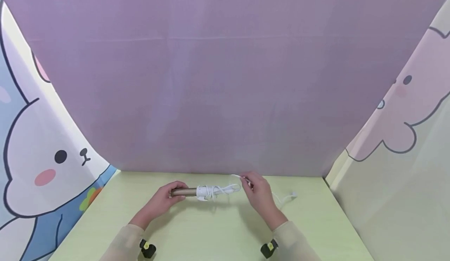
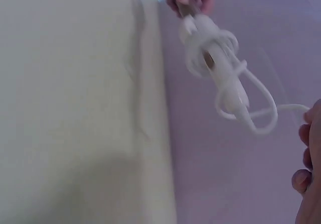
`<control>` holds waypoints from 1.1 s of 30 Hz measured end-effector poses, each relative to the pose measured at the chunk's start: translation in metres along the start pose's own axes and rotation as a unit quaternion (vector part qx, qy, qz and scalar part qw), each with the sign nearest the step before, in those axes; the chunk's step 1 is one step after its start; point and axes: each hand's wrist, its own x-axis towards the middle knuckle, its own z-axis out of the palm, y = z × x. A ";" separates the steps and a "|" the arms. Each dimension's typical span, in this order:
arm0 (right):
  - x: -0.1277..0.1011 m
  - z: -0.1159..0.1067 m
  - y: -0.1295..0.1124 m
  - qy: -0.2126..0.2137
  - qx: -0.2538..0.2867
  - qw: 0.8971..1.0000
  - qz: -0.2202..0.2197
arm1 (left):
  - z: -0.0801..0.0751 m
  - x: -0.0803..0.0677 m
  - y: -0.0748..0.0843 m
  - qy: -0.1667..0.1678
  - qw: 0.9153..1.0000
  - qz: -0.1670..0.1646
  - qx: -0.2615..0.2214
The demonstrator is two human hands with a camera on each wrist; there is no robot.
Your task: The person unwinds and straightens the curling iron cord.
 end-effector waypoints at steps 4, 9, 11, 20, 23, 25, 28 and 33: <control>0.005 -0.011 0.012 -0.017 -0.033 0.999 0.021 | 0.000 0.000 0.003 -0.004 1.000 0.001 -0.004; 0.000 -0.014 0.025 -0.048 -0.047 0.997 0.049 | -0.001 0.000 0.006 -0.002 1.000 -0.002 -0.003; -0.005 -0.012 0.028 -0.060 -0.042 0.995 0.064 | -0.002 0.000 0.006 0.003 1.000 -0.005 -0.004; -0.033 0.003 0.015 -0.161 0.045 0.982 0.088 | -0.005 0.000 0.008 0.018 1.000 -0.019 -0.004; -0.038 0.006 0.006 -0.189 0.076 0.975 0.093 | -0.006 0.000 0.007 0.021 1.000 -0.020 -0.003; -0.041 0.008 0.000 -0.203 0.090 0.971 0.093 | -0.006 0.000 0.007 0.022 1.000 -0.020 -0.005; -0.041 0.008 -0.009 -0.213 0.110 0.967 0.084 | -0.006 0.000 0.006 0.020 1.000 -0.020 -0.004; -0.034 0.007 -0.024 -0.202 0.150 0.964 0.082 | -0.005 0.000 0.004 0.017 1.000 -0.012 0.009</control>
